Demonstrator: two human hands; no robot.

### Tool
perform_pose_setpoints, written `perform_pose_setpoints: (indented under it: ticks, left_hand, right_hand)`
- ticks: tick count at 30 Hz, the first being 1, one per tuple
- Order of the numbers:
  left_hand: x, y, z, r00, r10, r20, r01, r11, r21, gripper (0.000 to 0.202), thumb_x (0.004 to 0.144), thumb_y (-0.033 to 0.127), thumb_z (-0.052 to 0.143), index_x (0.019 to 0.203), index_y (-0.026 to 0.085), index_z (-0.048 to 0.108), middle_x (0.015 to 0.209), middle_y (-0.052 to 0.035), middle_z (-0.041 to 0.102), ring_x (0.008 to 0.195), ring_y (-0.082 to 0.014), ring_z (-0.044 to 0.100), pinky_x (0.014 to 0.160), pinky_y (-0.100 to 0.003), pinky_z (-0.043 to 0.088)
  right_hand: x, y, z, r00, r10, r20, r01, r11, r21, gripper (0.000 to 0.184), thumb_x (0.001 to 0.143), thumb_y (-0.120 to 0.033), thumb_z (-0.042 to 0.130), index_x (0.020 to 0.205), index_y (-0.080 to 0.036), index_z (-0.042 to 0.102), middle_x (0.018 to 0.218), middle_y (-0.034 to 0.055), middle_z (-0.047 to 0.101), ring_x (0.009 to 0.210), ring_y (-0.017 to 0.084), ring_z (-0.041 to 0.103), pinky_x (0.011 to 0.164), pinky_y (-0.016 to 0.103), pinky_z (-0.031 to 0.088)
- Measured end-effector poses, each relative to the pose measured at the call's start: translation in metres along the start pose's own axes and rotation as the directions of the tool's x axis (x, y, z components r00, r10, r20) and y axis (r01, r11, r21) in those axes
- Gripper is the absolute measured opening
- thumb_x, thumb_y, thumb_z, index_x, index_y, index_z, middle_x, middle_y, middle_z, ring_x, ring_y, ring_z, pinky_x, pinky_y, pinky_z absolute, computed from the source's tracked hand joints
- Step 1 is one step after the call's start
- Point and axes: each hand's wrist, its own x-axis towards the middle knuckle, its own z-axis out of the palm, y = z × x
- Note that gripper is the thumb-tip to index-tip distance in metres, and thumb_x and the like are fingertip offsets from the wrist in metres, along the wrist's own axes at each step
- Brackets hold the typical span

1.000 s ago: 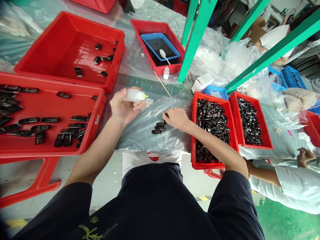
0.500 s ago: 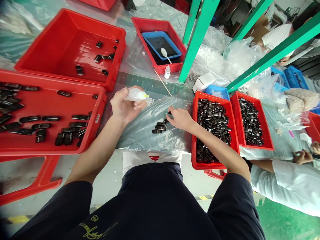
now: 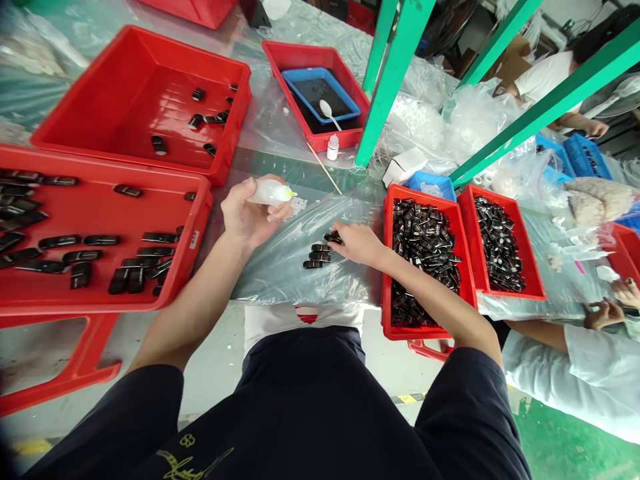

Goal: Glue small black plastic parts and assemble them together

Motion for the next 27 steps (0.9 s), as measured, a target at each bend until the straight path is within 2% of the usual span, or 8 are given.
perform_pose_setpoints:
  ticks: [2,5,9,15,17,20,23,27]
  left_hand:
    - [0.000,0.000,0.000,1.000,0.001,0.001,-0.001,1.000,0.001,0.044,0.079,0.062,0.078,0.074,0.018,0.074,0.046,0.0059,0.037,0.039,-0.0071,0.033,0.044,-0.026,0.027]
    - [-0.001,0.000,0.000,1.000,-0.003,0.006,0.003,1.000,-0.004,0.044,0.079,0.062,0.078,0.075,0.018,0.074,0.046,0.0055,0.037,0.039,-0.0073,0.033,0.044,-0.026,0.026]
    - [-0.001,-0.001,0.000,1.000,0.004,0.023,-0.003,1.000,-0.027,0.042,0.080,0.060,0.079,0.075,0.018,0.075,0.047,0.0052,0.038,0.039,-0.0071,0.034,0.044,-0.026,0.026]
    - [-0.001,0.000,0.002,1.000,-0.014,-0.006,0.014,0.999,-0.029,0.043,0.082,0.059,0.078,0.072,0.016,0.075,0.046,0.0053,0.037,0.038,-0.0068,0.033,0.043,-0.026,0.026]
    - [-0.001,0.000,0.003,1.000,-0.016,-0.011,0.015,1.000,-0.021,0.043,0.081,0.059,0.078,0.072,0.017,0.074,0.046,0.0054,0.037,0.038,-0.0066,0.033,0.043,-0.026,0.026]
    - [-0.001,0.000,0.003,1.000,-0.003,0.004,0.003,1.000,-0.018,0.043,0.079,0.059,0.080,0.072,0.017,0.074,0.046,0.0054,0.038,0.039,-0.0063,0.033,0.043,-0.025,0.027]
    - [-0.001,-0.001,0.002,1.000,-0.002,0.006,0.002,1.000,-0.018,0.043,0.079,0.059,0.080,0.073,0.017,0.074,0.047,0.0053,0.039,0.039,-0.0063,0.033,0.044,-0.025,0.028]
    - [-0.001,-0.002,0.001,1.000,0.004,0.015,-0.004,1.000,-0.016,0.045,0.075,0.061,0.082,0.074,0.017,0.075,0.046,0.0052,0.039,0.039,-0.0067,0.033,0.043,-0.026,0.027]
  right_hand:
    - [-0.003,0.001,0.000,0.996,-0.027,-0.079,0.044,0.973,0.226,0.024,0.103,-0.041,0.065,0.110,-0.019,0.064,0.076,0.0000,0.063,0.069,0.020,0.058,0.071,0.032,0.041]
    - [-0.011,0.000,-0.002,0.967,-0.076,-0.244,0.200,0.819,0.538,0.027,0.101,-0.047,0.063,0.093,-0.022,0.055,0.077,-0.0035,0.054,0.068,0.014,0.047,0.070,0.030,0.040]
    - [-0.021,-0.008,-0.004,0.931,-0.034,-0.363,0.301,0.632,0.714,0.039,0.099,-0.058,0.064,0.089,-0.023,0.050,0.078,-0.0039,0.046,0.069,0.013,0.043,0.066,0.028,0.041]
    - [-0.029,-0.020,-0.004,0.992,-0.031,-0.125,0.129,0.306,0.943,0.053,0.093,-0.076,0.063,0.100,-0.027,0.043,0.083,-0.0019,0.062,0.056,0.013,0.058,0.041,0.023,0.033]
    - [-0.030,-0.023,-0.007,0.998,-0.015,-0.059,0.061,0.222,0.973,0.054,0.089,-0.074,0.068,0.103,-0.027,0.046,0.084,-0.0021,0.061,0.055,0.014,0.060,0.038,0.022,0.031]
    - [-0.031,-0.027,-0.013,0.999,0.045,0.023,-0.028,0.109,0.994,0.045,0.087,-0.060,0.074,0.102,-0.025,0.050,0.074,-0.0074,0.050,0.048,0.008,0.045,0.039,0.020,0.022]
    - [-0.031,-0.026,-0.016,0.992,0.083,0.096,-0.099,0.029,0.995,0.041,0.083,-0.055,0.075,0.095,-0.023,0.051,0.071,-0.0082,0.045,0.048,0.006,0.035,0.042,0.020,0.016]
    - [-0.028,-0.024,-0.015,0.987,0.093,0.134,-0.136,0.025,0.990,0.050,0.083,-0.068,0.069,0.088,-0.023,0.051,0.069,-0.0070,0.043,0.049,0.006,0.031,0.044,0.022,0.014]
